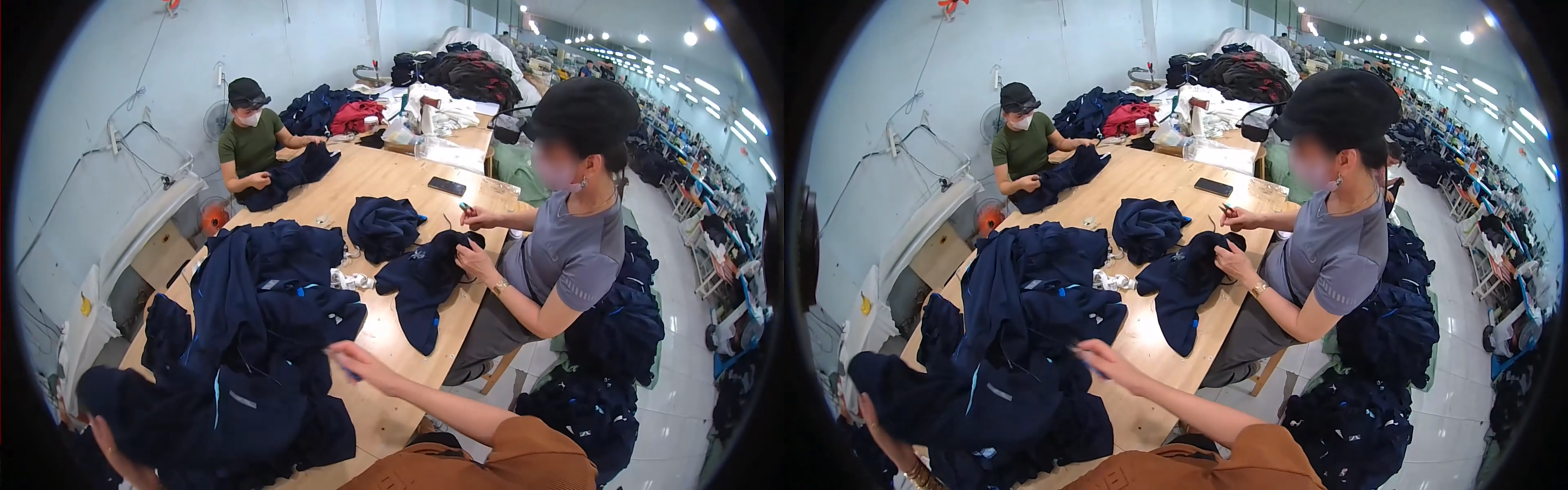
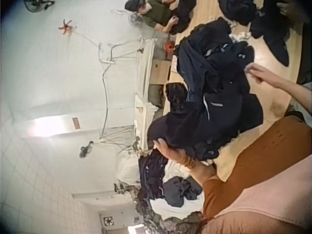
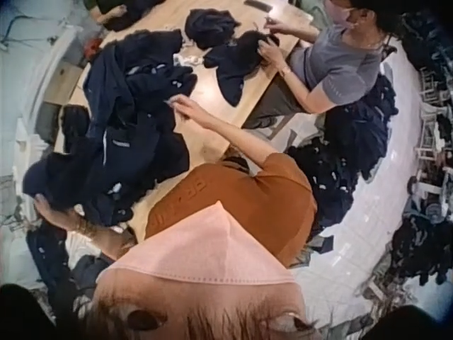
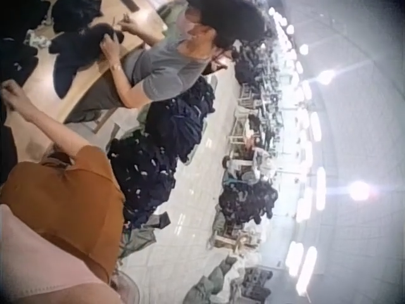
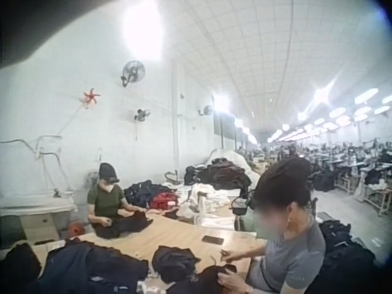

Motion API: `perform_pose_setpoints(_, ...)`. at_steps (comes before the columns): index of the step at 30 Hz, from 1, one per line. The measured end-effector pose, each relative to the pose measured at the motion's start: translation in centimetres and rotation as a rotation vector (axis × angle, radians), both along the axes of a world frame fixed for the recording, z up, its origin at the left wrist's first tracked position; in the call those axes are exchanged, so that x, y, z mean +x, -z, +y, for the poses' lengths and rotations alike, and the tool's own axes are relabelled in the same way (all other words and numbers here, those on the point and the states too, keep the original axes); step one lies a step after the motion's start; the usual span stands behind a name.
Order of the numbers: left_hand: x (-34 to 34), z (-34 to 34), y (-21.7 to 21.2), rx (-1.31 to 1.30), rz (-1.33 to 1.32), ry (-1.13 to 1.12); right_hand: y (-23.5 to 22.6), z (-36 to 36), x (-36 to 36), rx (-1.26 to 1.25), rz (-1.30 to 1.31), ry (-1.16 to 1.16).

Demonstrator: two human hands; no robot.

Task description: Trimming excess threads and loose ends from finished blue clothing items using small clippers.

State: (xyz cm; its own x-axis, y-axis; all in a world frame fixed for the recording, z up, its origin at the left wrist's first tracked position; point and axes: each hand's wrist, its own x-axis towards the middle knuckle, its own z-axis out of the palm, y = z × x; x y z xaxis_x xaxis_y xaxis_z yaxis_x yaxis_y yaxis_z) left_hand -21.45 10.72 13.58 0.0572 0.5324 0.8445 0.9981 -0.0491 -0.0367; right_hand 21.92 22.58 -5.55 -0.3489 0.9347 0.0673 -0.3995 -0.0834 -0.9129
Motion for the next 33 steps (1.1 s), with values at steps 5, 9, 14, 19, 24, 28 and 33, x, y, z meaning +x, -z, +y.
perform_pose_setpoints(5, 5.7, -1.4, -0.1, 0.077, -0.580, 0.272, -5.5, -1.9, -9.6, 0.361, 0.169, -0.485)
perform_pose_setpoints(9, 9.2, -2.7, -3.2, 0.147, -0.680, 0.245, -6.1, -5.8, -11.6, 0.389, -0.067, -0.769)
perform_pose_setpoints(14, 2.3, -7.9, -4.1, 0.009, 0.090, -0.367, -10.2, 0.2, -6.6, 0.703, -0.464, -0.343)
perform_pose_setpoints(19, -1.5, -1.4, -5.4, 0.409, -1.341, 0.349, -18.7, 3.0, -7.1, 1.015, -0.614, 0.276)
perform_pose_setpoints(24, -3.7, -2.7, -5.5, 0.488, -1.243, 0.375, -19.6, 2.1, -10.2, 1.103, -0.718, 0.364)
perform_pose_setpoints(28, -8.2, -2.3, 6.7, 0.155, -1.196, -0.271, -8.6, 1.7, -13.4, 0.974, -0.734, -0.057)
perform_pose_setpoints(33, -4.6, -6.4, 24.9, -0.237, -1.032, -0.268, 2.9, -0.9, -11.4, 0.904, -1.008, -0.382)
